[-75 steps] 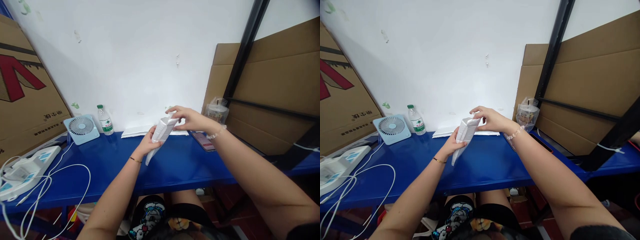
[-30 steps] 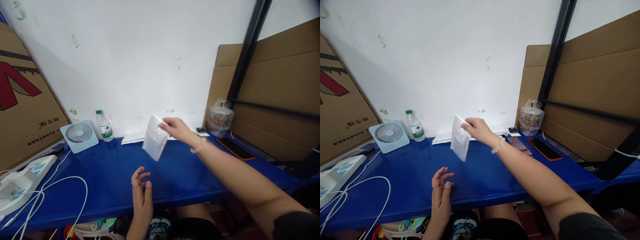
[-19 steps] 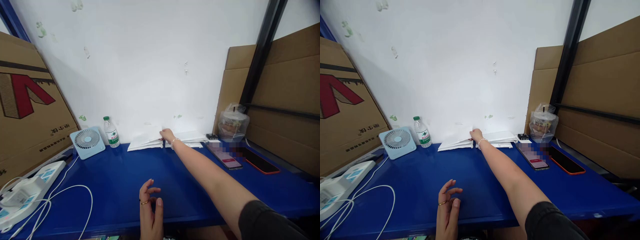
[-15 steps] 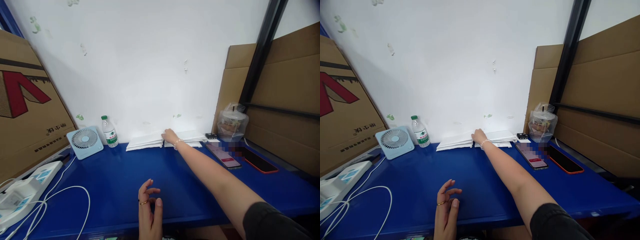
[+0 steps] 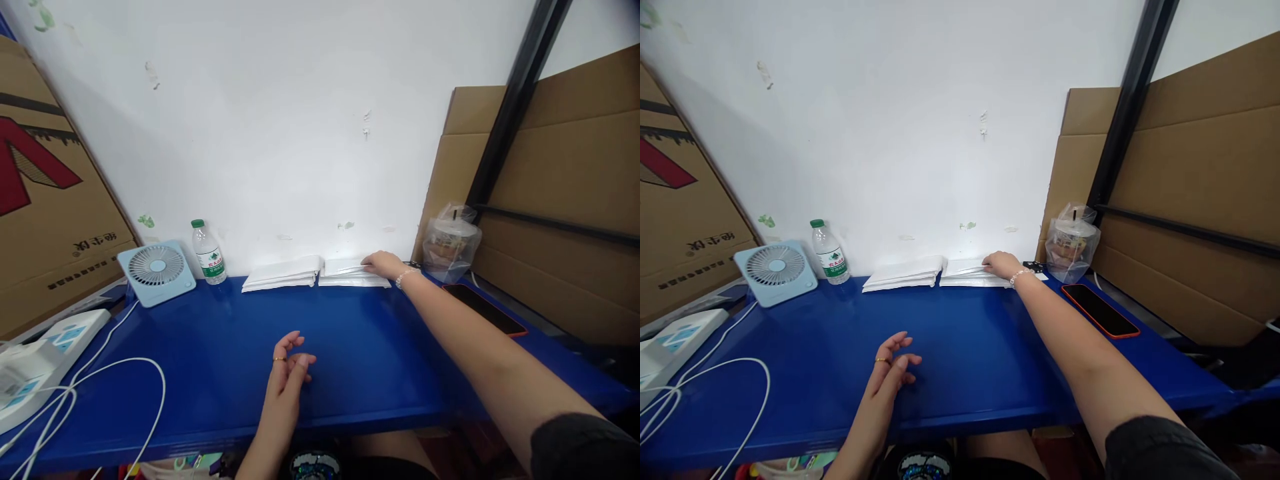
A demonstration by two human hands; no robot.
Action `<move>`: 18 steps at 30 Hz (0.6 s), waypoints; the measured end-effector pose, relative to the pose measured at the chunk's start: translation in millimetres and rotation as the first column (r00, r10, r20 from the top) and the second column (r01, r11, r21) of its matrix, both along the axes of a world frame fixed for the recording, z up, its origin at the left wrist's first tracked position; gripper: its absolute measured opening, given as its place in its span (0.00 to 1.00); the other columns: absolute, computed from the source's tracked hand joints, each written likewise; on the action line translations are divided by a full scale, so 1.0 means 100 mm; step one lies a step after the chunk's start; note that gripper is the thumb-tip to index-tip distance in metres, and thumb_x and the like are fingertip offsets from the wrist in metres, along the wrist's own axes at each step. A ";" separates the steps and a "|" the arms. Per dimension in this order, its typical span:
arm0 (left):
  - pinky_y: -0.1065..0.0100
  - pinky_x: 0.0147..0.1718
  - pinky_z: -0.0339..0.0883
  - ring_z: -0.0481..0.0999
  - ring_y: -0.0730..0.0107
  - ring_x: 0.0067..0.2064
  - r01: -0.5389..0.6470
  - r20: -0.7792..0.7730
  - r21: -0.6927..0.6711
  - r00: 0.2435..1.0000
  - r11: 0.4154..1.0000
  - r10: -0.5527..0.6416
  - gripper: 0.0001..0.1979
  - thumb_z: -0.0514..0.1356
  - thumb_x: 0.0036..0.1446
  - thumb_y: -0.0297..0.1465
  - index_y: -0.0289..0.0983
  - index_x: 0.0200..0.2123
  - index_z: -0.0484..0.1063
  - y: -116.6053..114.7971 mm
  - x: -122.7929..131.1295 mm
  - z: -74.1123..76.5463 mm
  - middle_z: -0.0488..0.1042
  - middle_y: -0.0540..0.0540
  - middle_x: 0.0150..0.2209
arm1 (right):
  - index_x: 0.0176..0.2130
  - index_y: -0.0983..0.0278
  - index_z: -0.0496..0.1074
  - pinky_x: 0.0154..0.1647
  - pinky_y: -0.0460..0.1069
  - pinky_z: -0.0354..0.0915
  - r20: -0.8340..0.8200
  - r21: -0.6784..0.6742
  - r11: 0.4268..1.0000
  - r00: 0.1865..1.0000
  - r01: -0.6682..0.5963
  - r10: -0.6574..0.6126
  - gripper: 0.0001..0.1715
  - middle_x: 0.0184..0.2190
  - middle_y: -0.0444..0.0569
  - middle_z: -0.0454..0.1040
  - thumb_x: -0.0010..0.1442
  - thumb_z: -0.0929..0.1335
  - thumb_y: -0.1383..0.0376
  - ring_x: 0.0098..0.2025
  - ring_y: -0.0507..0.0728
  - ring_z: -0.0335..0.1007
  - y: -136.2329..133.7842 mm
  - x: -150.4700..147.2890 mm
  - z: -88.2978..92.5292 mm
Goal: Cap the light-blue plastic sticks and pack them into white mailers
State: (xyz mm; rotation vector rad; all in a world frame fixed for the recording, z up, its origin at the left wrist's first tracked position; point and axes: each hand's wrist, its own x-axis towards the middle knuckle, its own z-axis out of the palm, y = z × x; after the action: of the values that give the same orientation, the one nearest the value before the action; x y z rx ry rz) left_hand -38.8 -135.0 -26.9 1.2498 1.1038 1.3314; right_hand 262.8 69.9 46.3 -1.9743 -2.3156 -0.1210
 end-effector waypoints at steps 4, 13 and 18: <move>0.67 0.36 0.68 0.72 0.63 0.48 0.198 0.255 -0.172 0.955 0.965 -0.151 0.22 0.59 0.56 0.39 0.41 0.53 0.63 0.22 0.10 0.17 0.64 0.40 0.54 | 0.44 0.64 0.73 0.40 0.50 0.59 -0.065 0.120 0.993 0.997 -0.021 0.029 0.19 0.41 0.56 0.75 0.64 0.58 0.59 0.43 0.61 0.68 -0.16 0.02 0.16; 0.59 0.55 0.60 0.66 0.58 0.56 0.432 0.730 0.065 0.594 0.900 -0.338 0.22 0.61 0.51 0.37 0.38 0.49 0.68 0.97 0.58 0.58 0.71 0.42 0.52 | 0.33 0.66 0.74 0.28 0.45 0.64 -0.988 -0.142 0.891 0.014 -0.431 -0.151 0.15 0.26 0.45 0.76 0.49 0.73 0.58 0.25 0.51 0.68 -0.74 -0.56 0.08; 0.58 0.49 0.64 0.74 0.55 0.46 0.406 0.832 0.057 0.485 0.912 -0.269 0.18 0.60 0.46 0.37 0.31 0.39 0.74 1.29 0.68 0.68 0.76 0.39 0.43 | 0.35 0.67 0.74 0.30 0.45 0.66 -0.928 -0.121 0.870 -0.256 -0.478 -0.269 0.13 0.28 0.47 0.77 0.51 0.72 0.60 0.28 0.52 0.71 -0.76 -0.71 -0.22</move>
State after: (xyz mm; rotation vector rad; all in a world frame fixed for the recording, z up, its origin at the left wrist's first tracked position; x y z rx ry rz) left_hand 29.6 -5.5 40.7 0.5166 0.2225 1.2588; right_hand 192.1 -6.4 24.7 -0.8217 -1.1205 1.6435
